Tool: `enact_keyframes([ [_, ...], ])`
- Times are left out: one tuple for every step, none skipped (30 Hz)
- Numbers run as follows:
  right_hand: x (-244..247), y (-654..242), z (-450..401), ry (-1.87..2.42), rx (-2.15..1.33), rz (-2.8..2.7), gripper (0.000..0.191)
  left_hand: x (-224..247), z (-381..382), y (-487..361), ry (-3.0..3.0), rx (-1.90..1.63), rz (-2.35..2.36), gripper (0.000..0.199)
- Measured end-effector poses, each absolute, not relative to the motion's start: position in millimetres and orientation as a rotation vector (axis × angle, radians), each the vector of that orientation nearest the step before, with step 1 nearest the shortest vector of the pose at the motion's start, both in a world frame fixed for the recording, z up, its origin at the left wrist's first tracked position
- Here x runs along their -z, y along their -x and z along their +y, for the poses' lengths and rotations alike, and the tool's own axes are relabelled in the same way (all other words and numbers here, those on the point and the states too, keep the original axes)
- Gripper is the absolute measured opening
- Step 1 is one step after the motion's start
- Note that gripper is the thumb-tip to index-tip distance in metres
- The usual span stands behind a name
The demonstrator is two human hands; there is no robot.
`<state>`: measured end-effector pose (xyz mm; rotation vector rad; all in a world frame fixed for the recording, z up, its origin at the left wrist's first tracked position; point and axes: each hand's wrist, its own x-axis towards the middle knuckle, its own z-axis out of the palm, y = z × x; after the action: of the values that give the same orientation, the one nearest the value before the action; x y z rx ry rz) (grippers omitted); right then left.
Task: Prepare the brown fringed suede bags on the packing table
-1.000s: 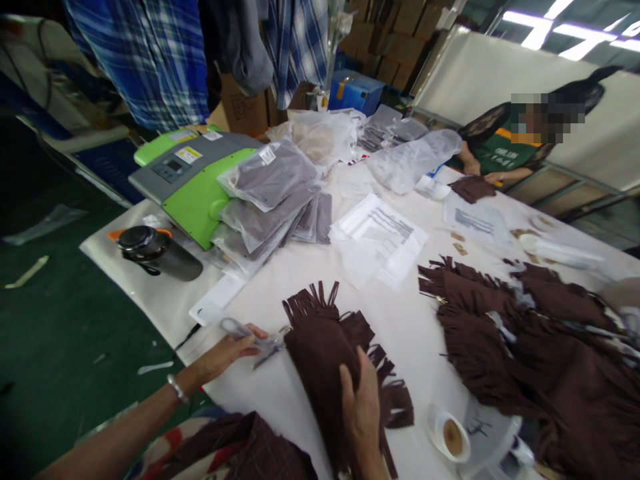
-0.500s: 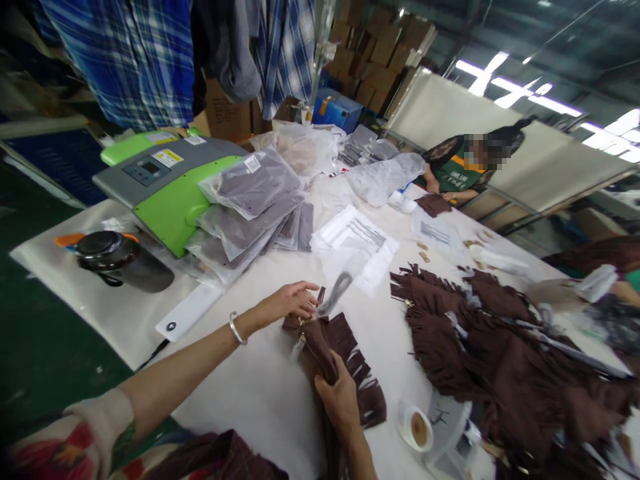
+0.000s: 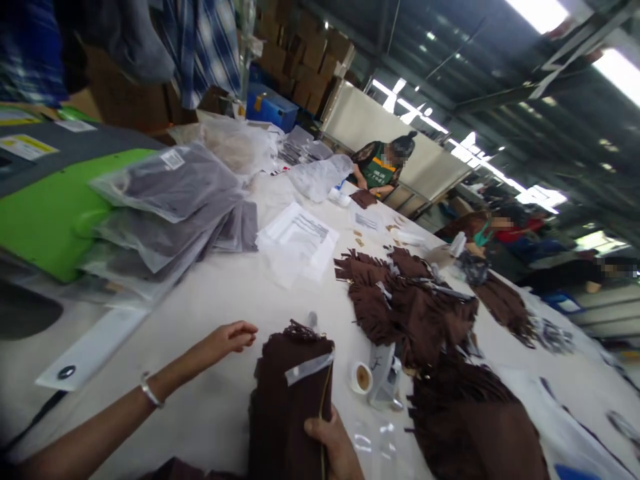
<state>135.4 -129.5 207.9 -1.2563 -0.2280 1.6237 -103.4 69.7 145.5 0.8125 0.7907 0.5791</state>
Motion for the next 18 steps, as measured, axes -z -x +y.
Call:
enact_keyframes([
  [-209.3,-133.2,-133.6,1.219,-1.637,-0.236,0.057,-148.0,63.4,99.9,-0.832,-0.555,0.758,0.033],
  [-210.7,-130.8,-137.0,1.181,-1.652,-0.249,0.058,-152.4,57.1,96.1,-0.848,-0.525,0.708,0.040],
  [-212.0,-128.1,-139.9,1.143,-1.668,-0.262,0.059,-158.2,50.9,92.1,-0.857,-0.487,0.646,0.046],
  [-213.0,-125.0,-142.2,1.107,-1.681,-0.272,0.059,-164.8,44.9,87.8,-0.858,-0.442,0.575,0.051],
  [-213.7,-121.7,-143.9,1.080,-1.691,-0.280,0.059,-171.5,39.1,83.5,-0.848,-0.397,0.507,0.053],
  [-213.8,-118.4,-145.2,1.067,-1.692,-0.286,0.060,-177.6,33.9,79.2,-0.829,-0.362,0.463,0.055],
  [-213.7,-115.5,-146.3,1.076,-1.678,-0.287,0.060,-182.2,29.3,75.0,-0.812,-0.338,0.458,0.055],
  [-213.3,-113.2,-147.3,1.102,-1.655,-0.286,0.061,-185.0,25.5,71.1,-0.804,-0.326,0.484,0.055],
  [-213.1,-111.7,-148.6,1.137,-1.626,-0.287,0.063,-185.7,22.4,67.6,-0.802,-0.321,0.529,0.056],
  [-213.2,-110.9,-150.3,1.174,-1.597,-0.286,0.064,-184.4,20.1,64.6,-0.808,-0.322,0.579,0.056],
  [-213.9,-110.7,-152.6,1.200,-1.576,-0.292,0.066,-181.5,18.3,62.2,-0.818,-0.326,0.627,0.057],
  [-215.1,-110.7,-155.4,1.211,-1.573,-0.312,0.068,-177.5,16.9,60.6,-0.834,-0.328,0.662,0.057],
  [-216.7,-110.5,-158.6,1.212,-1.586,-0.348,0.070,-172.9,15.7,59.6,-0.849,-0.328,0.687,0.058],
  [-218.2,-109.9,-161.8,1.206,-1.605,-0.393,0.072,-168.4,14.7,59.1,-0.864,-0.328,0.708,0.058],
  [-219.2,-108.6,-164.8,1.206,-1.620,-0.443,0.074,-164.4,13.9,59.0,-0.883,-0.327,0.726,0.058],
  [-219.3,-106.8,-167.1,1.208,-1.625,-0.488,0.075,-161.2,13.5,59.2,-0.903,-0.319,0.743,0.058],
  [-218.2,-104.5,-168.6,1.208,-1.620,-0.525,0.076,-159.1,13.5,59.4,-0.919,-0.309,0.759,0.058],
  [-215.9,-102.1,-169.0,1.208,-1.605,-0.550,0.076,-158.0,14.4,59.7,-0.929,-0.310,0.778,0.058],
])
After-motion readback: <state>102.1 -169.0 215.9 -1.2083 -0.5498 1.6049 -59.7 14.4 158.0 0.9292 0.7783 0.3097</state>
